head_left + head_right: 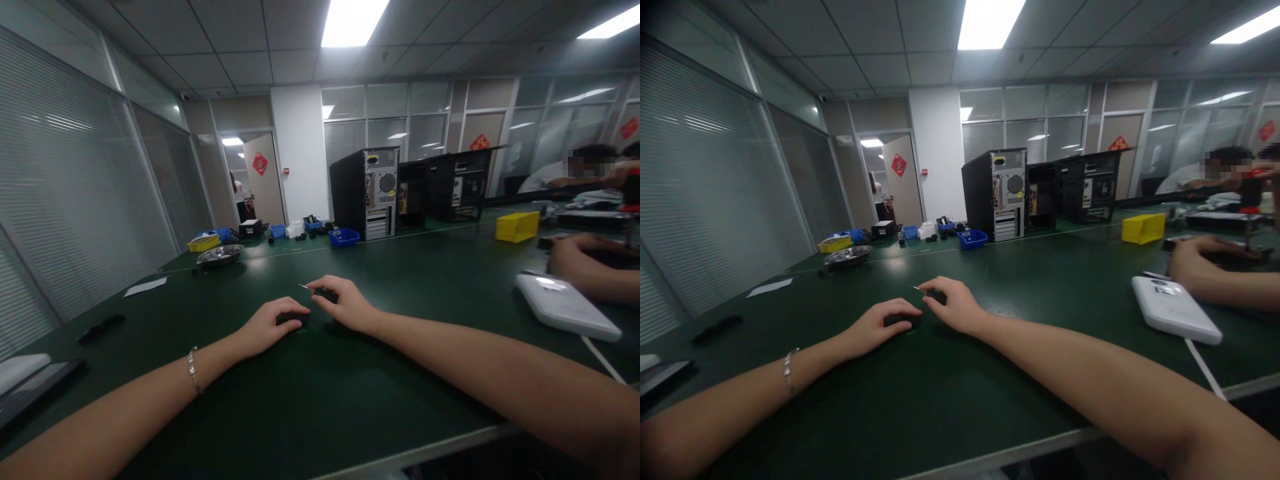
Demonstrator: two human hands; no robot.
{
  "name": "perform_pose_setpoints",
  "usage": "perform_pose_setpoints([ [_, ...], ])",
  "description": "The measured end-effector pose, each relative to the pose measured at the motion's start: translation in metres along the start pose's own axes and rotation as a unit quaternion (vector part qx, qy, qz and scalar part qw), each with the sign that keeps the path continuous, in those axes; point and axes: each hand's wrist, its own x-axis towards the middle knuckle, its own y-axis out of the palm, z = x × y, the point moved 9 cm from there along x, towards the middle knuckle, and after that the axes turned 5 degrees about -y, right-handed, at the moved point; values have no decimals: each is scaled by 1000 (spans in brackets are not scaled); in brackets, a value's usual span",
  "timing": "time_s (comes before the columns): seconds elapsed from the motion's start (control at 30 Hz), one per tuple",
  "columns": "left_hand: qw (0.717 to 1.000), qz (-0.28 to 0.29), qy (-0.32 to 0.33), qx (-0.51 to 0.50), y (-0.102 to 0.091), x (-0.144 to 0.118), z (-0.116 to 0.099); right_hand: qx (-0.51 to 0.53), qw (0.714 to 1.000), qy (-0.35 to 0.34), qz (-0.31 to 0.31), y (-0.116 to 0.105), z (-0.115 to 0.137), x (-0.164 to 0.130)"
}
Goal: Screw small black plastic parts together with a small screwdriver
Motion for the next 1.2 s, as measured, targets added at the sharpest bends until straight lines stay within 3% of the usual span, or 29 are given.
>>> perform_pose_setpoints([
  [0.23,999,-24,-4,-21,-4,-1,-1,-6,1000,-1,4,0,1,0],
  [0.4,987,-36,-78,-139,-7,4,23,7,998,-26,57,6,9,0],
  [0.57,918,-109,-175,-339,-11,7,61,-20,980,-39,193,29,21,-7],
  [0.77,855,-123,-217,-455,-11,3,66,-51,959,-50,275,39,30,-11],
  [0.97,835,-114,-222,-490,-10,2,67,-48,960,-63,269,39,30,-12],
  [1.2,838,-83,-202,-499,-7,3,62,16,981,-4,193,34,15,-8],
])
